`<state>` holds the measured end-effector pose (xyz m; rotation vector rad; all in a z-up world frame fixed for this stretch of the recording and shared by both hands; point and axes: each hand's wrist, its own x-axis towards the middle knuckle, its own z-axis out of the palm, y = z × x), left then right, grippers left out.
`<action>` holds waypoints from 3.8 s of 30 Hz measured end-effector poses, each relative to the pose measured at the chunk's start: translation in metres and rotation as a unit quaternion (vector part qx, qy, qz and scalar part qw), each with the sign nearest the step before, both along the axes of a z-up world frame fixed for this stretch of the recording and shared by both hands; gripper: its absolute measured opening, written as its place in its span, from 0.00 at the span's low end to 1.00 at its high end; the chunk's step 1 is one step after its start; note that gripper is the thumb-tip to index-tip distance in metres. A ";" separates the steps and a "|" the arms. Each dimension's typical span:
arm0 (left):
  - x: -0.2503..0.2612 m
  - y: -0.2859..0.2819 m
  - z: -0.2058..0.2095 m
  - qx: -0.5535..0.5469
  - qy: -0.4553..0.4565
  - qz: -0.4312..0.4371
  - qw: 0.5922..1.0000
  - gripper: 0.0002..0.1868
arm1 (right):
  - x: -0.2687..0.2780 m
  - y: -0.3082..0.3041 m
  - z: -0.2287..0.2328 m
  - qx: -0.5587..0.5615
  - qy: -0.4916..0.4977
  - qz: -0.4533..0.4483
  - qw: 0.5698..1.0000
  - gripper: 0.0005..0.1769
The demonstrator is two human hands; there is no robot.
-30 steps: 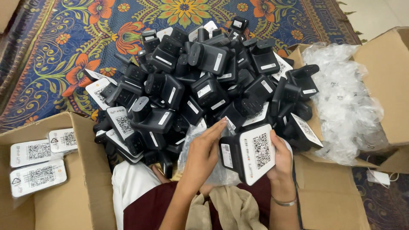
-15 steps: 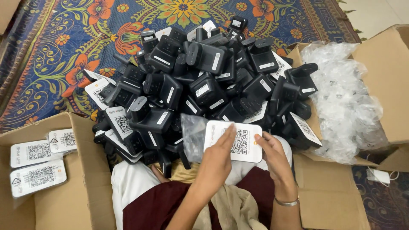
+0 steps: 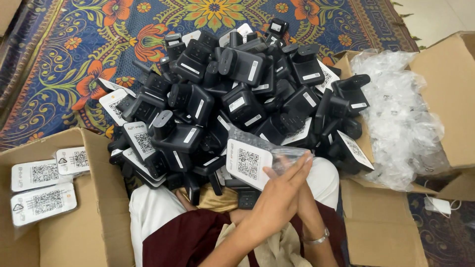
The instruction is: The person bags electronic device cradles from a pile on the floor and places them into a shipping box.
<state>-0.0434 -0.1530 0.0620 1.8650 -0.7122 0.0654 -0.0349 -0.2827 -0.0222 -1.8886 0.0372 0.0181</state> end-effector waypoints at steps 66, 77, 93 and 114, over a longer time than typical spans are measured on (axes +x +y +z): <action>0.084 0.213 0.007 0.252 -0.085 0.119 0.957 0.09 | 0.102 0.038 0.095 -0.268 -0.353 0.260 0.858 0.14; 0.078 0.206 0.022 0.206 -0.063 0.195 0.957 0.09 | 0.084 0.078 -0.025 0.131 -0.055 0.209 0.967 0.36; 0.132 0.157 -0.159 -0.190 0.216 0.087 0.954 0.09 | 0.100 0.047 -0.051 0.189 -0.022 0.151 0.970 0.11; 0.065 0.132 -0.127 -0.072 0.104 0.110 0.986 0.41 | 0.142 0.069 -0.073 0.182 0.122 0.200 0.955 0.19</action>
